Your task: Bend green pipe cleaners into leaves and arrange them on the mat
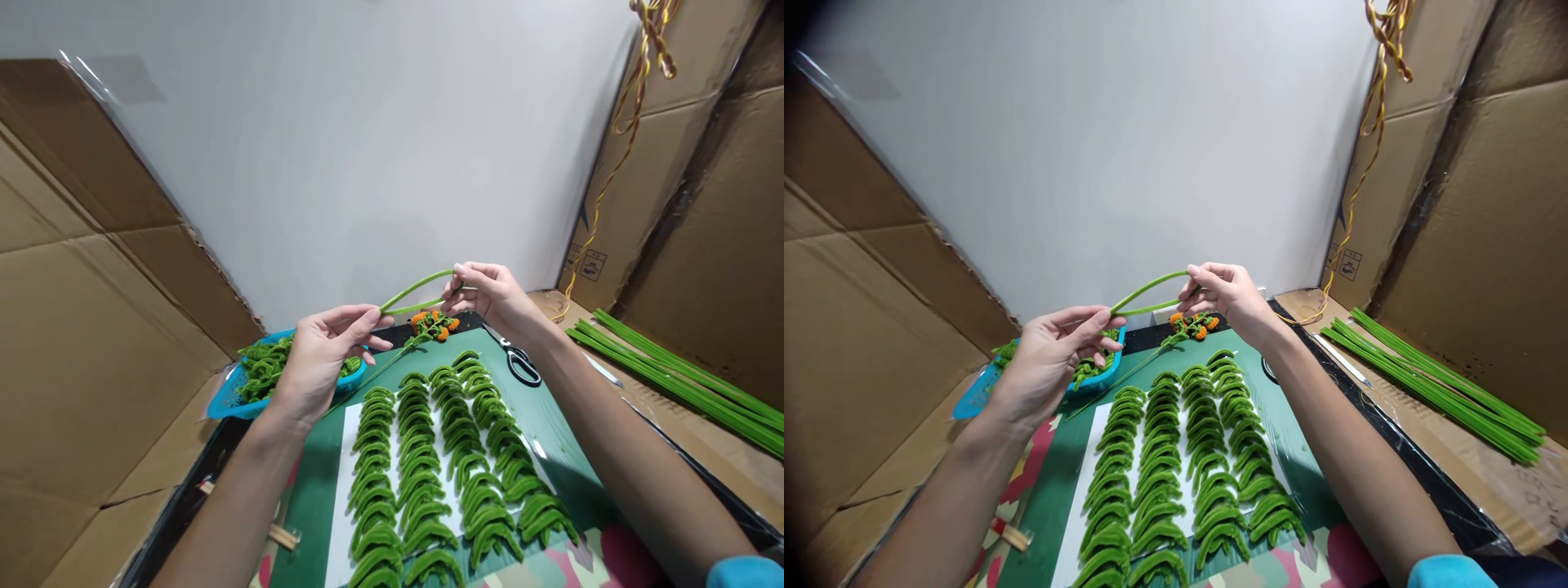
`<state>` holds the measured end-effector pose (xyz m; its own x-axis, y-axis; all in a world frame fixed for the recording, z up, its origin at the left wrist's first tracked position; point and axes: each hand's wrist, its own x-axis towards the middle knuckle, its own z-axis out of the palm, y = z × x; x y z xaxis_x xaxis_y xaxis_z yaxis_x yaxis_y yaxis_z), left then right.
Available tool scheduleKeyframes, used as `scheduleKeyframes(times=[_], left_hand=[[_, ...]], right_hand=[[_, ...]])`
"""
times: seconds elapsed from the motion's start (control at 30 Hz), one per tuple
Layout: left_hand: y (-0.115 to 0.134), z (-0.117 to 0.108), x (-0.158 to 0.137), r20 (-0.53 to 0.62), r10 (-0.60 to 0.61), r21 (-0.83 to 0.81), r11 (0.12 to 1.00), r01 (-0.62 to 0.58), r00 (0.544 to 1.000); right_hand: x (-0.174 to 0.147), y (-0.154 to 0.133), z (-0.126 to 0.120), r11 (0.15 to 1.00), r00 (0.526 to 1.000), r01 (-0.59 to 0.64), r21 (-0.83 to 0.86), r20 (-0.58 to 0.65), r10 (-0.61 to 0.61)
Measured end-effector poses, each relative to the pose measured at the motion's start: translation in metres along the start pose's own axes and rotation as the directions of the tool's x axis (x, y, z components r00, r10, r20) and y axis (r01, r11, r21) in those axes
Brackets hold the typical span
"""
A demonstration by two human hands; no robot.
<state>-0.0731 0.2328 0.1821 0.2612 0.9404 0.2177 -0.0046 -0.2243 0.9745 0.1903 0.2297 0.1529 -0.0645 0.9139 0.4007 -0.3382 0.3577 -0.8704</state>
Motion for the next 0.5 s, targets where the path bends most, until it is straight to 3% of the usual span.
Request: scheduleKeyframes(times=[0.23, 0.5], left_hand=[[-0.004, 0.001, 0.002, -0.021, -0.007, 0.030, 1.000, 0.008, 1.000], [-0.011, 0.002, 0.005, -0.087, 0.102, 0.082, 0.992, -0.095, 0.991]], right_hand=[[0.001, 0.002, 0.001, 0.986, 0.994, -0.072, 0.154, -0.069, 0.083], [0.003, 0.006, 0.000, 0.970, 0.988, -0.120, 0.211, -0.070, 0.137]])
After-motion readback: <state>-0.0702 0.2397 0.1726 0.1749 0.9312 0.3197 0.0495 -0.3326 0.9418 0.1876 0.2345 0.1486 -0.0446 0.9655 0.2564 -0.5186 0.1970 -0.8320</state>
